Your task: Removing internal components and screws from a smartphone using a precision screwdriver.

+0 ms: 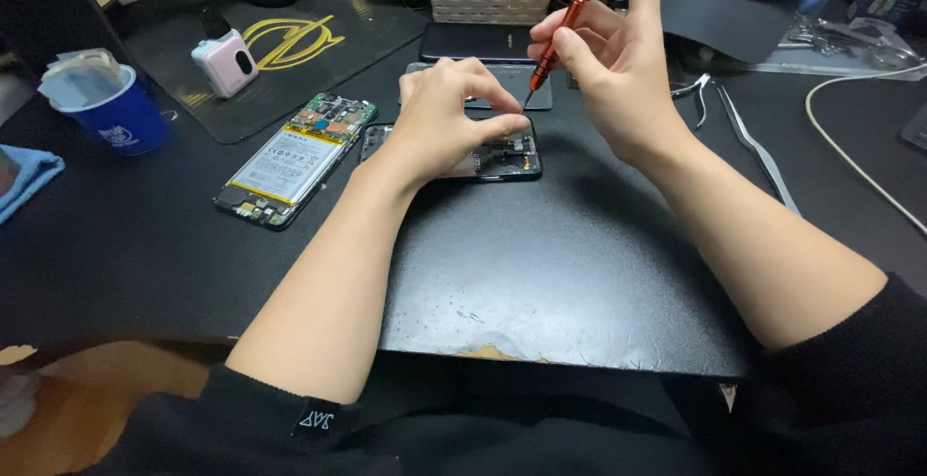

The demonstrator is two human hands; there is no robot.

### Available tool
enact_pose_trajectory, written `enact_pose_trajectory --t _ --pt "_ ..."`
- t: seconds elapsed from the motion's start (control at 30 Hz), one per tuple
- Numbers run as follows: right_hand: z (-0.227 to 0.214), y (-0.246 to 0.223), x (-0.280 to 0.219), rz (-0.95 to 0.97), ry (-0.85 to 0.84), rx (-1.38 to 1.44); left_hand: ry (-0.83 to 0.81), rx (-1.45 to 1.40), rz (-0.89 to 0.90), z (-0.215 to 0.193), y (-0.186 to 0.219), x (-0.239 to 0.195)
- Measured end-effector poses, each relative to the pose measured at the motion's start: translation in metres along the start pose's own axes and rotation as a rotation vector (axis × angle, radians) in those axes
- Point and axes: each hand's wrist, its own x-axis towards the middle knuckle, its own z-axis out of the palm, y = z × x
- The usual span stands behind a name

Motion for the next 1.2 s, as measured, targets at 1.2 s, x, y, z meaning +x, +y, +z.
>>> enact_pose_trajectory --t 1.2 --pt "-0.017 0.022 0.014 -0.084 0.225 -0.058 -0.401 0.029 -0.237 -0.036 0.018 -0.013"
